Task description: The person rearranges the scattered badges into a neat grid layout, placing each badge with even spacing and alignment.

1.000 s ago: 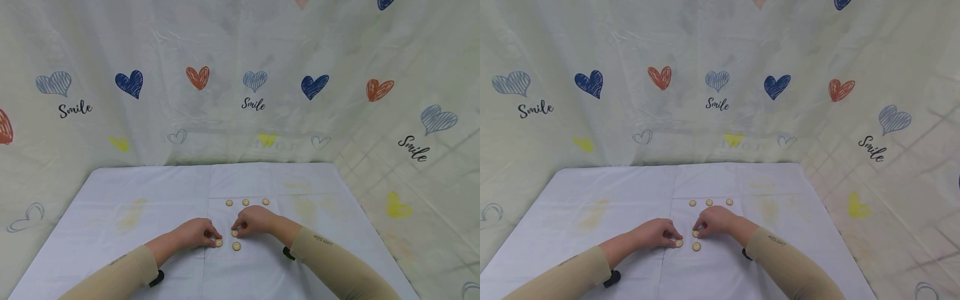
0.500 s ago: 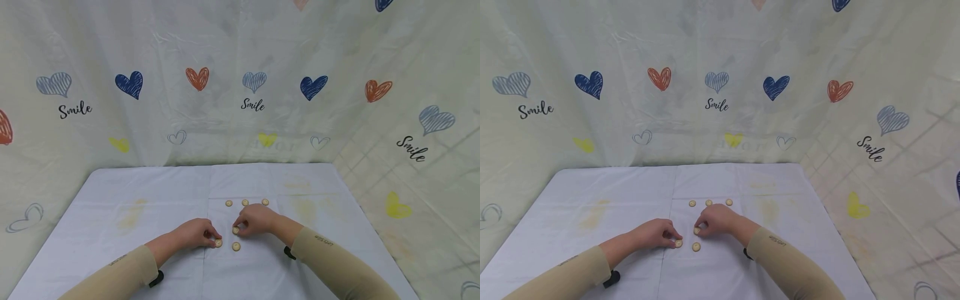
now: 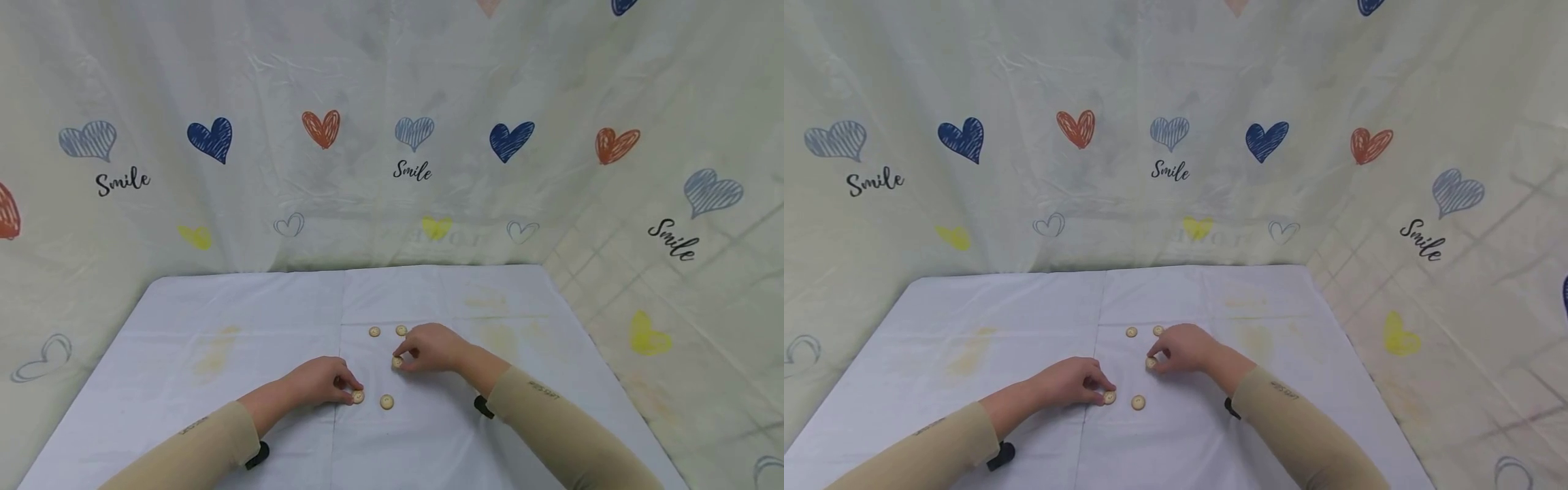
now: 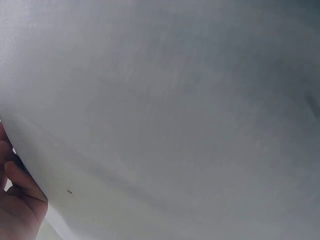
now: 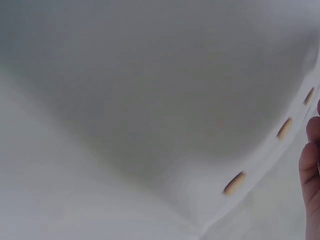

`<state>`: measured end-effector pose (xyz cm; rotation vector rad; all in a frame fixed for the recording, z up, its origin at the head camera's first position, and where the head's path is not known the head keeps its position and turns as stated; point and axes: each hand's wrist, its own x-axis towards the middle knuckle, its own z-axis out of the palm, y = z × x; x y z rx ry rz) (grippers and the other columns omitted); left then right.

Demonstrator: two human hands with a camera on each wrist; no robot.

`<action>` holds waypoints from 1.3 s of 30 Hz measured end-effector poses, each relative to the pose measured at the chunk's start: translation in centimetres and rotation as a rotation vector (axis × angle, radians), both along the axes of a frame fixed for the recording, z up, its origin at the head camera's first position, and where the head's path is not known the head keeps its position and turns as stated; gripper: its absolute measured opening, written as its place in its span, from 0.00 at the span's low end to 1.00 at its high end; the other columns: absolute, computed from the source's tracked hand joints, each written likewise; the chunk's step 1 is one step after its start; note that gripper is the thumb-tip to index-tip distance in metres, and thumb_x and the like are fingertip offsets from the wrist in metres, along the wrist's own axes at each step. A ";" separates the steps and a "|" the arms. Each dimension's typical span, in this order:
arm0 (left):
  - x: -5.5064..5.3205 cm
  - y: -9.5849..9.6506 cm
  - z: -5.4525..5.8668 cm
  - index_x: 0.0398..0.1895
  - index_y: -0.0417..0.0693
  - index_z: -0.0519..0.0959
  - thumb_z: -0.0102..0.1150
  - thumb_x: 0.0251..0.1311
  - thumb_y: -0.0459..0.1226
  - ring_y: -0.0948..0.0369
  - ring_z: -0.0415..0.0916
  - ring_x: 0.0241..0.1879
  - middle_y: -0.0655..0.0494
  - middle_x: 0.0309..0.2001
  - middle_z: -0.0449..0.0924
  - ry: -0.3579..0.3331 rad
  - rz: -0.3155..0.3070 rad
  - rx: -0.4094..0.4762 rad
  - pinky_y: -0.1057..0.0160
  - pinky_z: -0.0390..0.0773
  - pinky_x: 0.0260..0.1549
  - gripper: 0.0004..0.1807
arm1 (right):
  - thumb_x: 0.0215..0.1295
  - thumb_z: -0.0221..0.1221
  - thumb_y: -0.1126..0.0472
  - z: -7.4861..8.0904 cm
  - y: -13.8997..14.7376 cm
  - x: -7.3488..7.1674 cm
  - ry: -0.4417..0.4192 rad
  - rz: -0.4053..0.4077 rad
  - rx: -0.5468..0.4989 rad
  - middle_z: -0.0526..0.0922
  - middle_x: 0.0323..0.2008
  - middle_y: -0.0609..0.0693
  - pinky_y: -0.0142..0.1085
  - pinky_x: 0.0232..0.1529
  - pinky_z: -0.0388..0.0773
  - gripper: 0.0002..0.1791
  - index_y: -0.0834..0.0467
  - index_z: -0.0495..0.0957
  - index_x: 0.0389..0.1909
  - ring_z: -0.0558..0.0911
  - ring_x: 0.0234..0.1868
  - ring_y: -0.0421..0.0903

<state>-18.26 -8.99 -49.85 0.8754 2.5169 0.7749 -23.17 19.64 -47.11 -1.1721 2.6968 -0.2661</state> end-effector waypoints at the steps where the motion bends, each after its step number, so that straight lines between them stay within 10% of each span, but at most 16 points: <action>1: 0.0 0.0 0.0 0.42 0.63 0.89 0.74 0.53 0.43 0.71 0.69 0.30 0.72 0.28 0.73 0.000 0.002 0.003 0.68 0.72 0.33 0.11 | 0.61 0.66 0.49 0.1 0.4 -0.1 0.001 -0.009 0.000 0.71 0.19 0.33 0.30 0.30 0.68 0.11 0.42 0.89 0.44 0.69 0.24 0.33; 16: 0.1 -0.1 0.0 0.42 0.61 0.90 0.74 0.53 0.43 0.71 0.69 0.29 0.72 0.28 0.73 0.012 0.015 0.002 0.68 0.72 0.33 0.12 | 0.61 0.66 0.49 1.1 7.9 -0.7 0.062 -0.144 -0.007 0.70 0.20 0.33 0.31 0.29 0.69 0.10 0.45 0.89 0.43 0.68 0.23 0.33; 39: -0.1 -0.1 -0.8 0.42 0.65 0.89 0.74 0.53 0.45 0.71 0.69 0.30 0.73 0.28 0.73 0.018 0.015 0.004 0.68 0.72 0.34 0.12 | 0.62 0.67 0.49 -0.7 7.9 -1.8 0.043 -0.191 0.042 0.73 0.21 0.35 0.32 0.29 0.68 0.09 0.44 0.89 0.41 0.69 0.23 0.33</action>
